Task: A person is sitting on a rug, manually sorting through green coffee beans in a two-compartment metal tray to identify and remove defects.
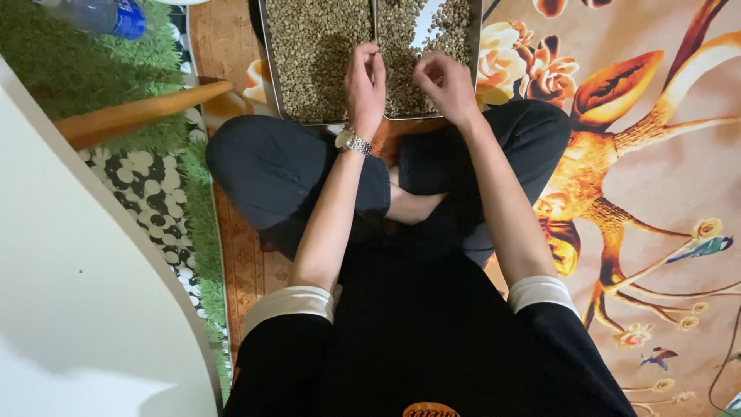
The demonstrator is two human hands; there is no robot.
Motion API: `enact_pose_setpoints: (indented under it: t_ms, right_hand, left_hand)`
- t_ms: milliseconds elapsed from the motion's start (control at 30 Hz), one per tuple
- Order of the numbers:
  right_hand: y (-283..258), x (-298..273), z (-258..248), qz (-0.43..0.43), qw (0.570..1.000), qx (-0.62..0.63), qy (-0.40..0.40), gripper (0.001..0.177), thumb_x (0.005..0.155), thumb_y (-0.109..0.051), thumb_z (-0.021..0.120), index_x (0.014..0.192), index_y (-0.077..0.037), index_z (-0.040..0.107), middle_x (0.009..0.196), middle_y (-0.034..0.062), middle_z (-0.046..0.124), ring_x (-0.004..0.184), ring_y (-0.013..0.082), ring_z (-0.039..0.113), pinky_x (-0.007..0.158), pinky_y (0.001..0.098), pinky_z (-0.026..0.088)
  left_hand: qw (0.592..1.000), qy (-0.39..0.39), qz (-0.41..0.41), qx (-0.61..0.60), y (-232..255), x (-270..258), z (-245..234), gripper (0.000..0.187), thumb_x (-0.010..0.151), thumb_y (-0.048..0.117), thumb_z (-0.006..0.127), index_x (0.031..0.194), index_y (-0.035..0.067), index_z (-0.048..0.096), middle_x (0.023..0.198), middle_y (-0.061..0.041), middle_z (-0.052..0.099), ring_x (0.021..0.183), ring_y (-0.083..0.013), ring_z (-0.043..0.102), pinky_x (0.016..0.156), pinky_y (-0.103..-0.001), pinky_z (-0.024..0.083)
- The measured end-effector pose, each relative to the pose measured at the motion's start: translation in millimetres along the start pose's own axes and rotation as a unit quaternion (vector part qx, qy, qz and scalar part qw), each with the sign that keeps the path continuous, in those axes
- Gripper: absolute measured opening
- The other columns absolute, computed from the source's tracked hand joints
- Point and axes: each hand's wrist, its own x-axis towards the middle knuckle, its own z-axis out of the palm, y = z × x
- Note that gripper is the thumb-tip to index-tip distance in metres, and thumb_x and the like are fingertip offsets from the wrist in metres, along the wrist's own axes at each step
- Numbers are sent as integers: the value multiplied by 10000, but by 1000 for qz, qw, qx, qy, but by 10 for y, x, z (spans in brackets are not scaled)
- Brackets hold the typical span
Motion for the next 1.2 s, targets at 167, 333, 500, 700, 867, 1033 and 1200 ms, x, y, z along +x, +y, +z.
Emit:
enact_pose_setpoints:
  t_ms: [167,333,500,700,867,1033,1200]
  right_hand:
    - [296,-292,-134,57,989,-137,-23,123,867,-10,712,980,-34,669,809,62,662,630,190,582,607,324,489]
    - [357,-308,-102,-7,969,-244,-46,229,782,-3,757,985,-41,656,919,101,634,804,281,607,700,390,508]
    - [403,-351,-84,-16,960,-277,-42,214,782,-60,732,980,-76,652,939,100,621,847,323,632,701,417,519]
    - [508,-352,-41,-25,946,-322,-39,217,786,-105,761,994,-97,700,982,98,654,911,329,653,751,415,542]
    - [514,-346,-32,-23,939,-340,-50,242,792,-117,750,1024,-94,684,992,109,642,922,344,646,748,425,542]
    - [514,-343,-26,-33,938,-341,-48,177,802,-111,731,971,-105,678,985,101,641,927,335,640,754,415,536]
    - [485,-338,-15,-6,944,-326,-45,160,802,-110,737,927,-86,641,947,118,647,886,353,646,726,430,534]
  left_hand:
    - [996,-27,68,52,158,-30,0,134,988,115,578,1108,138,523,929,-1,629,745,-142,617,629,-279,524]
    - [973,-120,149,129,301,-92,-55,145,923,91,666,982,135,541,910,-8,546,775,-183,574,751,-344,497]
    - [932,-227,206,195,149,-168,48,161,856,148,742,982,120,646,1027,-49,565,967,-236,538,840,-382,460]
    - [911,-266,203,242,31,-287,144,260,848,153,739,1084,70,666,1137,-107,598,1163,-313,524,1012,-459,397]
    - [910,-265,213,239,33,-278,163,231,830,124,748,1037,94,651,1091,-83,570,1096,-283,519,969,-445,404]
    - [916,-253,220,219,47,-280,182,185,806,61,743,955,83,637,1039,-79,528,1021,-271,504,919,-420,427]
    - [916,-238,228,229,65,-285,188,103,844,87,703,915,69,631,1029,-95,523,977,-273,501,867,-409,432]
